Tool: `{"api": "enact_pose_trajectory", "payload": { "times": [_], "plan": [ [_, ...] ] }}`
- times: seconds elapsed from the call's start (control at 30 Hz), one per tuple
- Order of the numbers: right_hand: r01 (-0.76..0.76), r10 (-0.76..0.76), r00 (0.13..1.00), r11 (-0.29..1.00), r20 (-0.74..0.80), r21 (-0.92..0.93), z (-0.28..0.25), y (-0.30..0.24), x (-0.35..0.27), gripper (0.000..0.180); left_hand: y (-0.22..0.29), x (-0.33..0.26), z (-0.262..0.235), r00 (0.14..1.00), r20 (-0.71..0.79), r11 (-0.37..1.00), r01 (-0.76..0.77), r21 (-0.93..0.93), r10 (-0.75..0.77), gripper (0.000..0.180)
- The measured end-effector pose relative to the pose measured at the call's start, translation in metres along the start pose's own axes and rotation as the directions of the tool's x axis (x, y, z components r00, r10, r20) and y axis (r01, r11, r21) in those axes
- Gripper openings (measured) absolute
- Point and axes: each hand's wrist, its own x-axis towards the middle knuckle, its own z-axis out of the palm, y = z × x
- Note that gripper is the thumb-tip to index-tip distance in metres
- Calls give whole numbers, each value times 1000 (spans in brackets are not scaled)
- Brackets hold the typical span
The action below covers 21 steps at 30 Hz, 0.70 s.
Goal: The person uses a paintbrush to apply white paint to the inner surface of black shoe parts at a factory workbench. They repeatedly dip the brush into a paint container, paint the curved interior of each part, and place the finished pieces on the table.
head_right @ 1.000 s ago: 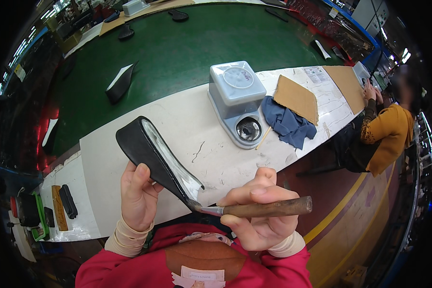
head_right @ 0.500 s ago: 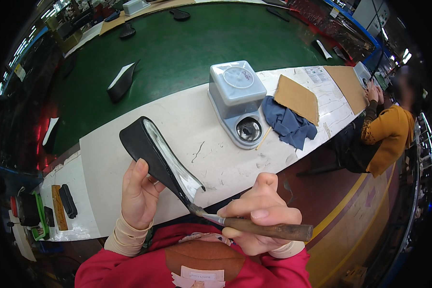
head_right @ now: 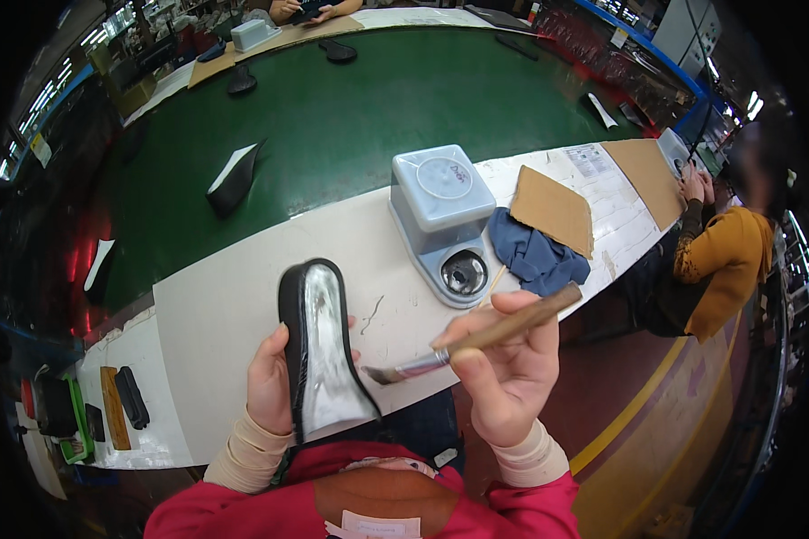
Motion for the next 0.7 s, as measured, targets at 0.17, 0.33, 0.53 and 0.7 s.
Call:
{"api": "enact_pose_trajectory", "payload": {
  "times": [0.17, 0.33, 0.53, 0.7],
  "plan": [
    [-21, 17, 994, 999, -108, -29, -7, 11, 25, 44, 5, -1, -3, 983, 151, 989, 119, -86, -105, 57],
    [26, -123, 971, 907, -204, -420, -53, 29, 56, 38, 2, 1, -4, 987, 96, 988, 138, -74, -131, 55],
    [-80, 25, 994, 847, -110, -525, -79, 53, 58, 35, -3, 3, -7, 979, 84, 978, 192, -79, -186, 55],
    [-69, 41, 997, 788, -59, -612, -85, 64, 59, 36, -3, 6, -9, 978, 58, 973, 204, -103, -199, 55]
  ]
}}
